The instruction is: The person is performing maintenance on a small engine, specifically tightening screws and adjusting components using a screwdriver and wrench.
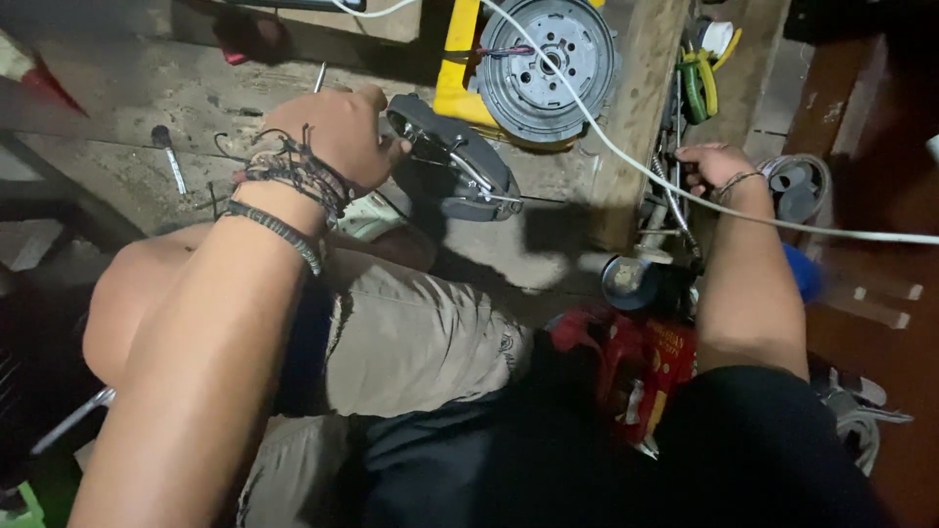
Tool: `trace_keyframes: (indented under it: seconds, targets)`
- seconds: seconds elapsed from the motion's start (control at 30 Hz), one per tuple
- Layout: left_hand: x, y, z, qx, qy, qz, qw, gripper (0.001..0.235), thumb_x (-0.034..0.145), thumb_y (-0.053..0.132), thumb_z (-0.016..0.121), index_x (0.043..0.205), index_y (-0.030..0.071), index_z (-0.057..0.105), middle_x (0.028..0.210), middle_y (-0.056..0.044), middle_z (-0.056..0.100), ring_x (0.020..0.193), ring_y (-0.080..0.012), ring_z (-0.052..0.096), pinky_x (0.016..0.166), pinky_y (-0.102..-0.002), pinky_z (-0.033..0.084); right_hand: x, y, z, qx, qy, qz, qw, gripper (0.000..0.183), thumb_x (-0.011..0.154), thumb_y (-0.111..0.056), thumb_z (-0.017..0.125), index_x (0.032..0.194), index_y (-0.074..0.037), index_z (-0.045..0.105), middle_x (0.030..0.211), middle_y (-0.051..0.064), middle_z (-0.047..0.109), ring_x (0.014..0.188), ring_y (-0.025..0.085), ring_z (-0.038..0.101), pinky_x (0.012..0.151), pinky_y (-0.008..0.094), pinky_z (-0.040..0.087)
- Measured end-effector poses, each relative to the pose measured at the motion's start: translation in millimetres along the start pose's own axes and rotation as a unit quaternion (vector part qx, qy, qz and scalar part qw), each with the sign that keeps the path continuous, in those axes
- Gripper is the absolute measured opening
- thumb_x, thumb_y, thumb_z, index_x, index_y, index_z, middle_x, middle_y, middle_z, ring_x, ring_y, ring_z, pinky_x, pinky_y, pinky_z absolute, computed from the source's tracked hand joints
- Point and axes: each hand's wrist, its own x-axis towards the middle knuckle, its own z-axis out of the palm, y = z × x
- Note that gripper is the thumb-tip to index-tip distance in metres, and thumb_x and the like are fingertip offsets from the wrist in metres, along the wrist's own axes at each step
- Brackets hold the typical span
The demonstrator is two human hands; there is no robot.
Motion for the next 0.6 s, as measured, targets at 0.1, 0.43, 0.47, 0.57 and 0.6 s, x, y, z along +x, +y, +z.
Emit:
trace_keyframes:
  seconds: [0.1,0.43,0.47,0.57,0.6]
  targets:
    - [1.1,-3.4,5.7,0.017,0.011,-0.001,1.000,0.052,0.102,0.055,0.053,0.130,0.011,0.060,0.108,-0.022,0.074,0.095,-0.0428,0.073,0.069,-0.057,0.062,-6.9,0.9,0.9,-0.048,0.016,-0.027,0.998,0.025,0.096,-0.028,0.072,0.117,-0.014,0.073,0.073,0.004,0.056,0.054,0.020,0.049,0.042,0.032,0.041]
    - [6.4,-7.0,17.8,0.037,0.014,-0.006,0.999,0.055,0.100,0.058,0.057,0.134,0.015,0.061,0.114,-0.017,0.074,0.098,-0.0397,0.073,0.070,-0.055,0.063,58.2,35.3,-11.2,-0.323,0.146,-0.117,0.928,0.021,0.083,-0.043,0.082,0.082,-0.023,0.074,0.089,-0.006,0.070,0.089,0.015,0.062,0.084,0.031,0.045]
    - [6.8,-7.1,18.3,0.045,0.004,-0.009,0.999,0.056,0.100,0.058,0.055,0.135,0.014,0.059,0.115,-0.017,0.074,0.099,-0.0403,0.074,0.070,-0.056,0.063,47.3,32.4,-5.2,-0.346,0.189,-0.134,0.909,0.020,0.088,-0.039,0.078,0.092,-0.019,0.078,0.100,0.004,0.073,0.095,0.029,0.065,0.081,0.043,0.049]
    - [-0.3,-3.9,6.1,0.037,-0.023,-0.020,0.999,0.056,0.102,0.056,0.053,0.137,0.013,0.056,0.119,-0.019,0.072,0.102,-0.0414,0.072,0.073,-0.058,0.062,41.5,25.3,10.3,-0.302,0.284,-0.246,0.876,0.016,0.093,-0.033,0.078,0.098,-0.018,0.078,0.101,0.009,0.076,0.091,0.036,0.070,0.073,0.050,0.053]
    - [-5.4,-3.7,0.3,0.020,-0.040,-0.024,0.999,0.054,0.103,0.053,0.052,0.137,0.012,0.054,0.122,-0.020,0.071,0.104,-0.0419,0.071,0.075,-0.059,0.062,43.0,23.5,17.2,-0.230,0.334,-0.334,0.851,0.013,0.093,-0.031,0.083,0.094,-0.021,0.075,0.090,0.004,0.077,0.081,0.028,0.072,0.067,0.044,0.052]
